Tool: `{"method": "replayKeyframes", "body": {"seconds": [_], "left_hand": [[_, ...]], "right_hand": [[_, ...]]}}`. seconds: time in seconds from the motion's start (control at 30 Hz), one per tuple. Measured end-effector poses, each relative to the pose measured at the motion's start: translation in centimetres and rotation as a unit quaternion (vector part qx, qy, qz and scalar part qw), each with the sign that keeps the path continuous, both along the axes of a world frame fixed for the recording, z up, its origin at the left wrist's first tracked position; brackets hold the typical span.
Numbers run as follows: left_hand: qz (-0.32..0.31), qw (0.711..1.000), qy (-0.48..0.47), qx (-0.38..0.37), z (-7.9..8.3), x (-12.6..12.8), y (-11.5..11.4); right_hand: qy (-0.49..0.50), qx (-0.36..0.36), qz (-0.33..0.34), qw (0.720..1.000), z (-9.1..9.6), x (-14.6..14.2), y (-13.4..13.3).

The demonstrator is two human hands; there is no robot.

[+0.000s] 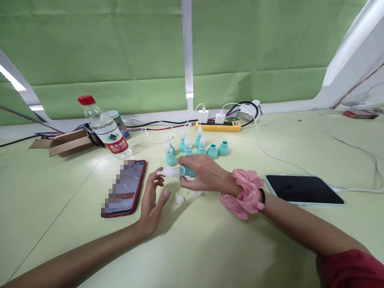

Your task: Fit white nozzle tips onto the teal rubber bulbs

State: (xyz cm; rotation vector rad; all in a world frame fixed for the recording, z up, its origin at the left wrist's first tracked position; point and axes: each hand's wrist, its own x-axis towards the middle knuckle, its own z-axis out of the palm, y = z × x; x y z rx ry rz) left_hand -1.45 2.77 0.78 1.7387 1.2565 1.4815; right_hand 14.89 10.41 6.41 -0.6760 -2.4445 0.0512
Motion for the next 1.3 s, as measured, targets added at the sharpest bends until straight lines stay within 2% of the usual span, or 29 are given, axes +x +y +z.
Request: {"method": "replayKeyframes", "body": {"seconds": [0.13, 0.37, 0.5, 0.6, 0.7, 0.77, 0.87, 0.93, 1.03, 1.23, 1.3], "left_hand": [[0.002, 0.999, -0.009, -0.039, 0.0, 0.0, 0.2], [-0.017, 0.999, 0.006, -0.046, 0.4, -0.2, 0.7], [0.018, 0.997, -0.007, -0.077, 0.2, -0.2, 1.2], [0.048, 0.994, 0.001, -0.103, -0.3, -0.3, 1.6], [0.055, 0.99, 0.048, -0.12, -0.7, -0.3, 1.8], [0.053, 0.989, 0.069, -0.118, -0.8, -0.3, 1.9], [0.05, 0.992, 0.054, -0.1, -0.4, -0.3, 1.7], [0.053, 0.994, 0.026, -0.087, -0.1, -0.3, 1.6], [0.049, 0.996, -0.007, -0.072, 0.1, -0.4, 1.6], [0.033, 0.997, -0.042, -0.053, 0.5, -0.4, 1.4], [0.02, 0.997, -0.048, -0.05, 1.0, -0.3, 1.2]], "right_hand": [[-0.058, 0.001, 0.035, 0.998, 0.2, 0.1, -0.4], [-0.155, -0.055, 0.06, 0.985, 1.3, 0.6, -0.2], [-0.221, -0.016, -0.031, 0.975, 1.2, 0.5, -0.6], [-0.195, -0.014, -0.081, 0.977, 1.0, 0.4, -0.6], [-0.102, -0.103, -0.066, 0.987, 1.0, 0.4, 0.0], [-0.06, -0.187, -0.049, 0.979, 0.9, 0.4, 0.5], [-0.041, -0.326, -0.003, 0.945, 0.7, 0.3, 1.0], [-0.032, -0.391, 0.035, 0.919, 0.4, 0.0, 1.0], [-0.006, -0.431, 0.066, 0.9, 0.2, -0.3, 0.7], [0.044, -0.415, 0.074, 0.906, -0.1, -0.6, 0.4], [0.055, -0.442, 0.102, 0.889, 0.0, -0.5, 0.4]]}}
